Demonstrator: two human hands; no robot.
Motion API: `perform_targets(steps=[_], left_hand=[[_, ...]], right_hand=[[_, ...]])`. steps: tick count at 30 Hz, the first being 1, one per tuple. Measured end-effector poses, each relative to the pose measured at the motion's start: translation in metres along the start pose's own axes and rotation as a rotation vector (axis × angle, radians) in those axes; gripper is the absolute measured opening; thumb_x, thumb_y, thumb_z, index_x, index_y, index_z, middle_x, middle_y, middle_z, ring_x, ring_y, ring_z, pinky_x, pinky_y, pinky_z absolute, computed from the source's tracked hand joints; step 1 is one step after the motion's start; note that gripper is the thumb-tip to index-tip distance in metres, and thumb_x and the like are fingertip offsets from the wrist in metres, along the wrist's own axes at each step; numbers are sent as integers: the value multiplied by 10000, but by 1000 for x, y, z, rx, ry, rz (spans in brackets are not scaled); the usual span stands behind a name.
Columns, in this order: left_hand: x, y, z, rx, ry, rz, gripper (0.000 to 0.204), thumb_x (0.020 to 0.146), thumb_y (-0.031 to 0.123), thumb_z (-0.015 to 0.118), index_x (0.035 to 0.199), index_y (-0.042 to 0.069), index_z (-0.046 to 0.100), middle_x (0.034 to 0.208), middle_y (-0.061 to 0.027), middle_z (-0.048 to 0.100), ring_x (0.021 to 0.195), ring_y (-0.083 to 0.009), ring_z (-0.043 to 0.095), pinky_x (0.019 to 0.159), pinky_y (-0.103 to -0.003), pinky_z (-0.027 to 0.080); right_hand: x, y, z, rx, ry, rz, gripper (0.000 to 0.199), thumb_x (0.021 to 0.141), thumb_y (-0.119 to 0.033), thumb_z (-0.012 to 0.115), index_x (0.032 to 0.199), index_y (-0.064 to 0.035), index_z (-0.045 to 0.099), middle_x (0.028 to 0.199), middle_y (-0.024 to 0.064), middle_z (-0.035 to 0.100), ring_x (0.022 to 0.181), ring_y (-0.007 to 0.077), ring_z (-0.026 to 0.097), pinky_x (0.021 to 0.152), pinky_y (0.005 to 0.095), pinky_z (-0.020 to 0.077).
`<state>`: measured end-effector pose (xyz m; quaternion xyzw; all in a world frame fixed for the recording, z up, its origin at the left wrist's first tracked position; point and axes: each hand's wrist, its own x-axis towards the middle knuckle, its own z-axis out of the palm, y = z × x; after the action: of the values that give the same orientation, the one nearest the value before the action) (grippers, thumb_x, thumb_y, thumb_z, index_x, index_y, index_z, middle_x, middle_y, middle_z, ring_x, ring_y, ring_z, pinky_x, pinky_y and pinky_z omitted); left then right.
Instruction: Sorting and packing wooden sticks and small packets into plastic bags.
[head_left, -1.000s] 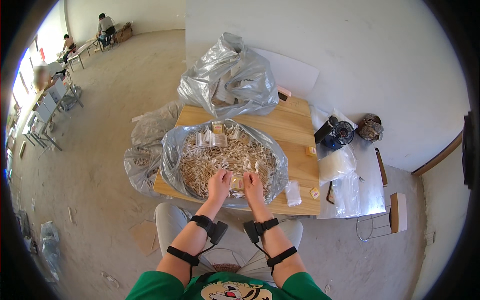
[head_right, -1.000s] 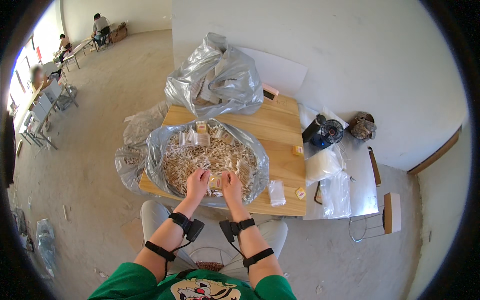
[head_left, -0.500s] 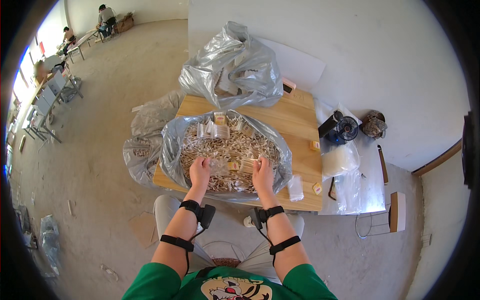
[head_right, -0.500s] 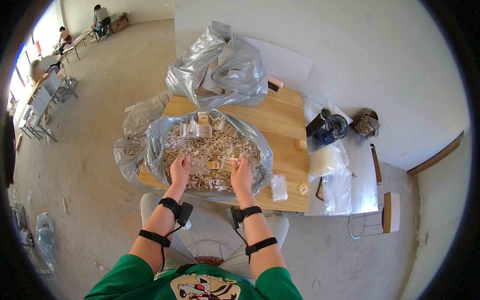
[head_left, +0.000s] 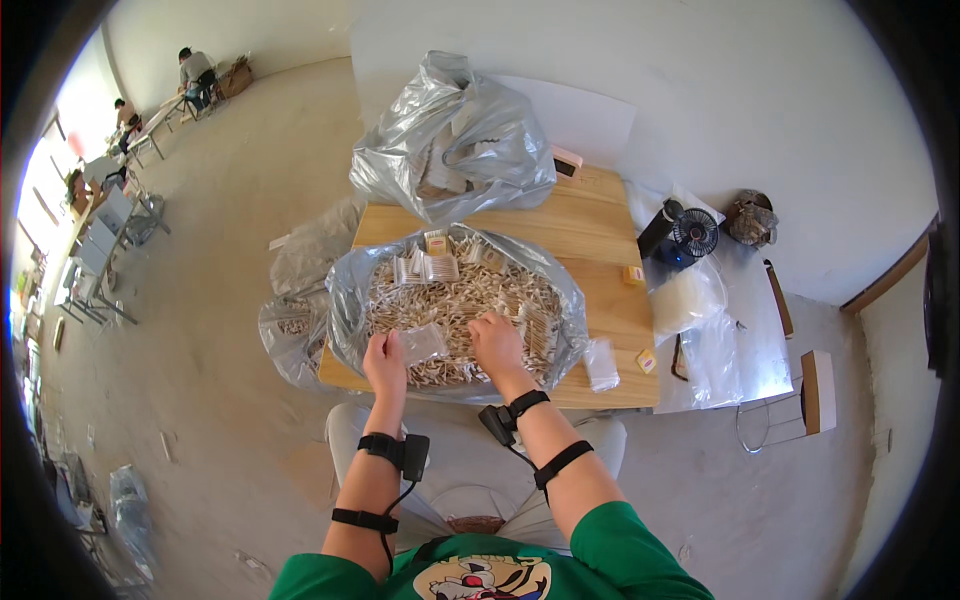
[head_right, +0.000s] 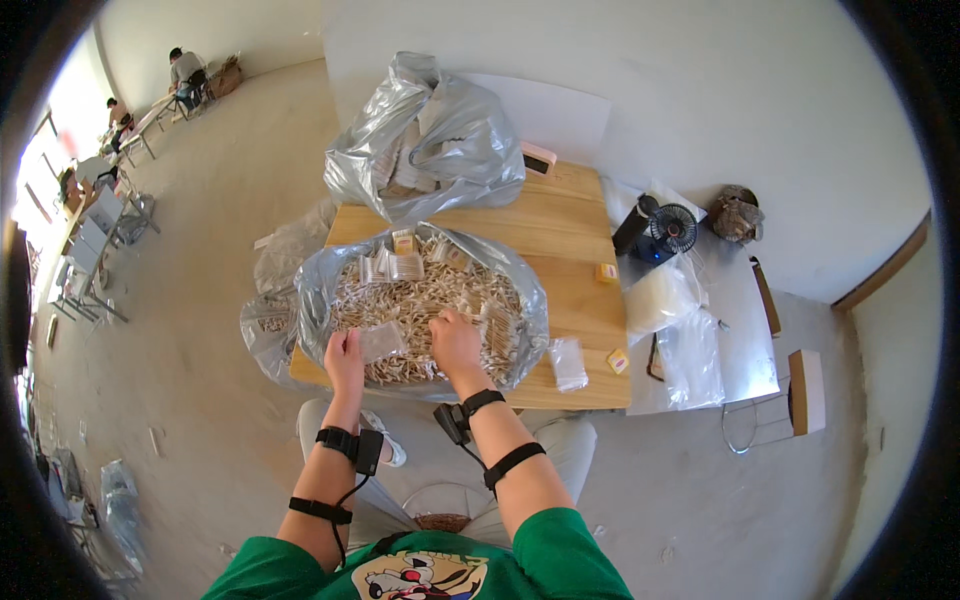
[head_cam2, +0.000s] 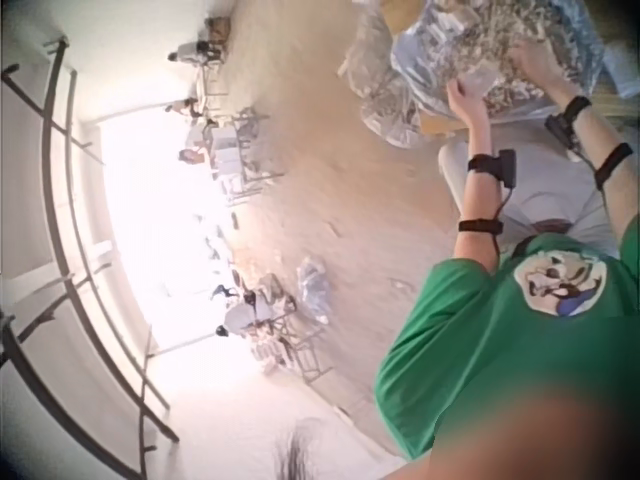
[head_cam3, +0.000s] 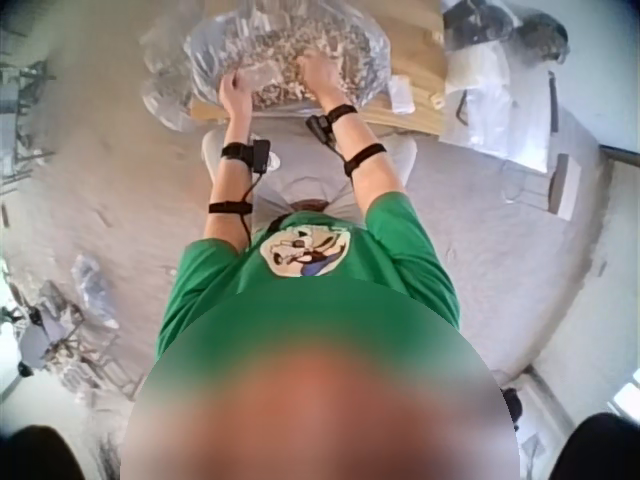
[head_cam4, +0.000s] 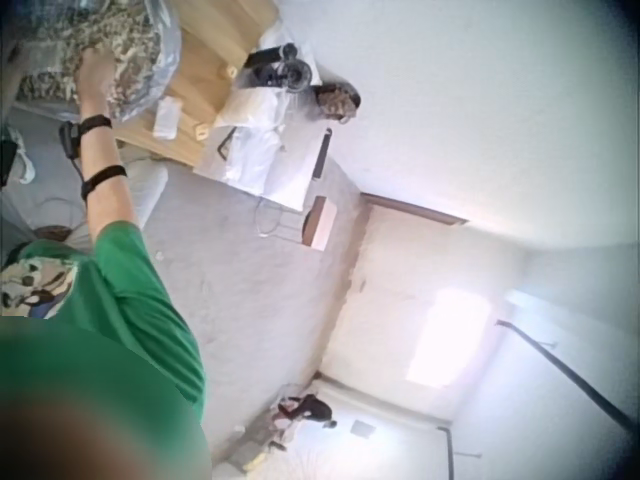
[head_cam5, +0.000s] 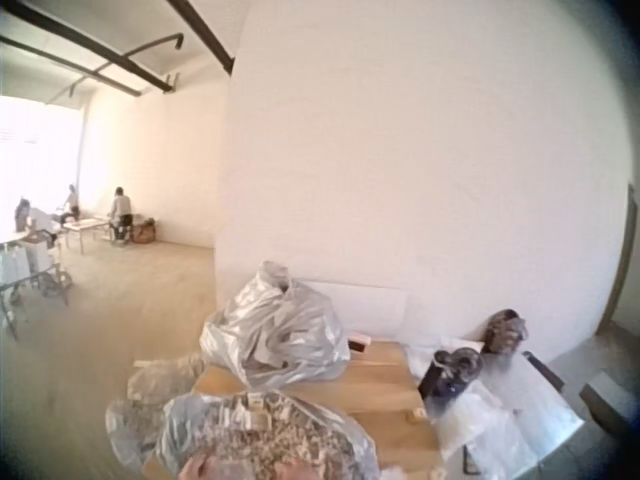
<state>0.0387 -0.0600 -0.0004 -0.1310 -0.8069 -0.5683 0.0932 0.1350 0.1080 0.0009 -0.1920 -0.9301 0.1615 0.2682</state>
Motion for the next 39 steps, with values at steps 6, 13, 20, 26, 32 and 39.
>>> perform_targets(steps=[6, 13, 20, 26, 32, 39], left_hand=[[-8, -9, 5, -168, -77, -55, 258, 892, 194, 576, 714, 28, 490, 576, -51, 492, 488, -119, 427, 452, -269, 348], [-56, 49, 53, -300, -575, -305, 234, 917, 211, 536, 753, 45, 555, 572, -6, 543, 462, -82, 456, 416, -230, 333], [-119, 120, 123, -126, -955, 110, 165, 876, 162, 567, 812, 16, 612, 621, -47, 612, 572, -121, 560, 555, -272, 441], [-128, 144, 180, -95, -1127, 211, 169, 860, 178, 582, 846, 14, 617, 630, -97, 606, 581, -186, 592, 553, -294, 449], [-130, 143, 238, 193, -1121, 468, 185, 856, 243, 583, 893, 69, 633, 744, -146, 637, 689, -296, 623, 591, -360, 467], [-141, 132, 289, 323, -1095, 630, 135, 835, 230, 585, 879, 120, 649, 792, -138, 631, 759, -339, 602, 653, -425, 473]], right_hand=[[-24, 1, -48, 373, 325, 230, 43, 785, -78, 625, 819, -53, 633, 796, 114, 614, 701, 288, 598, 603, 367, 477], [-109, 133, -130, 211, 621, 475, 82, 763, -8, 615, 832, -52, 621, 775, 116, 597, 675, 276, 577, 582, 332, 464], [-157, 252, -163, -316, 545, 508, 89, 734, -61, 603, 813, -80, 639, 815, 67, 600, 799, 262, 568, 679, 375, 473], [-166, 260, -145, -372, 284, 481, 100, 722, -96, 603, 809, -104, 651, 865, 18, 610, 874, 229, 558, 746, 344, 463], [-161, 246, -149, -266, 323, 478, 77, 780, -113, 593, 822, -77, 647, 893, 42, 621, 889, 242, 561, 773, 346, 459], [-137, 214, -136, 15, 325, 435, 234, 752, -107, 612, 978, -48, 603, 962, 101, 605, 943, 305, 549, 859, 384, 434]])
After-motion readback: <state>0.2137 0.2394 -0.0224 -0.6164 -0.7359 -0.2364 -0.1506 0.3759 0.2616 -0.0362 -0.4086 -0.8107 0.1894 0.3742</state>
